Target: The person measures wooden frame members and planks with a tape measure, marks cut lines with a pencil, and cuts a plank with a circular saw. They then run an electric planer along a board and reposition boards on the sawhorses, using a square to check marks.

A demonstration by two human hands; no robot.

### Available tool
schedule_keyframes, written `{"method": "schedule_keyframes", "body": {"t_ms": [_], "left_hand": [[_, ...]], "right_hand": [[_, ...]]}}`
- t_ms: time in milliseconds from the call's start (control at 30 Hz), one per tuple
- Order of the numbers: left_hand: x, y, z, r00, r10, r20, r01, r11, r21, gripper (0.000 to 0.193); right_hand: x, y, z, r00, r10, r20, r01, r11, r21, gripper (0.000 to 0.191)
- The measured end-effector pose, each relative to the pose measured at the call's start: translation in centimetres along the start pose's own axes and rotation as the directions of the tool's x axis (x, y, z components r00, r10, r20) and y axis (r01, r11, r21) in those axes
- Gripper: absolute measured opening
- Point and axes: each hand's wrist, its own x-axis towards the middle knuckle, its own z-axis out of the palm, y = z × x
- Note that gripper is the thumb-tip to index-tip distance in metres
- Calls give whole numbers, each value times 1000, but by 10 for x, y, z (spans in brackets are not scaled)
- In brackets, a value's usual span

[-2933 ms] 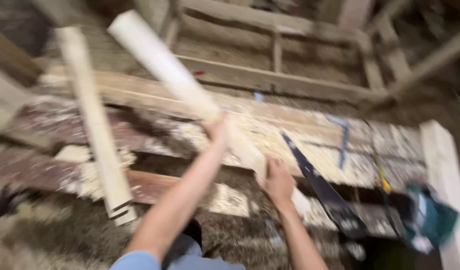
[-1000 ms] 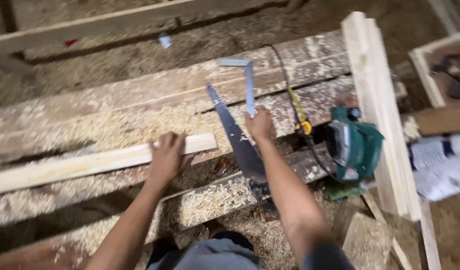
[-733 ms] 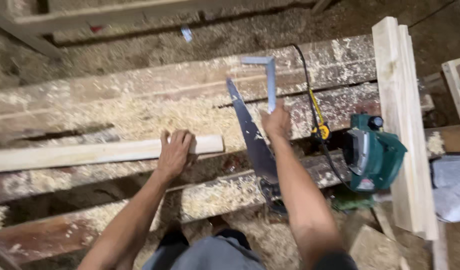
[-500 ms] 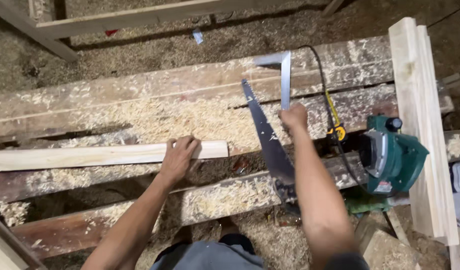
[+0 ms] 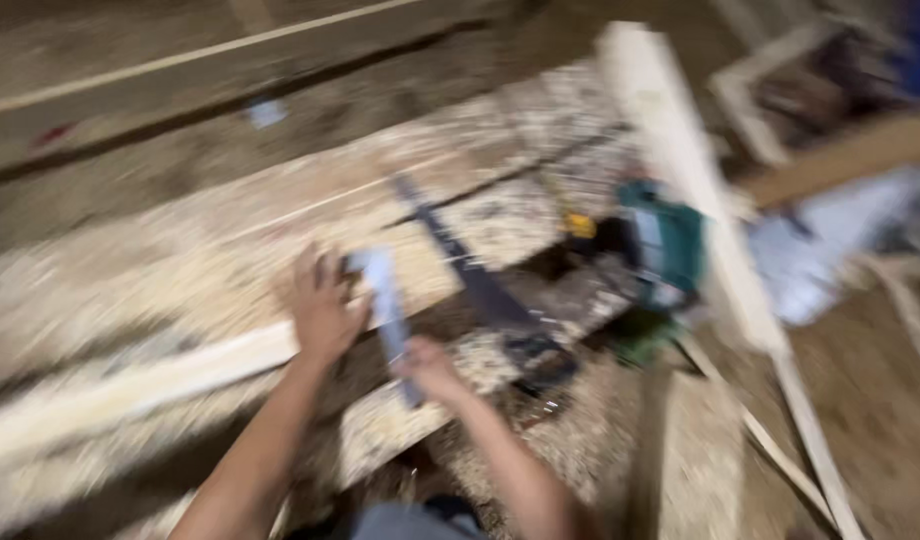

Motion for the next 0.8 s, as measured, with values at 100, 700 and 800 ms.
{"method": "schedule_keyframes", "body": {"t_ms": [100,700,800], "left_hand": [[10,10,11,982,-63,176,20,971,239,53],[-7,20,18,977,143,157,-193,904,380,34],[-4,16,20,984,134,119,-162,950,266,35]], "right_hand": [[-2,18,4,984,177,28,-177,984,15,44],[-19,-10,-18,882,36,-469,8,996,92,32],[3,-18,-8,822,-37,-569,51,999,9,17]]}}
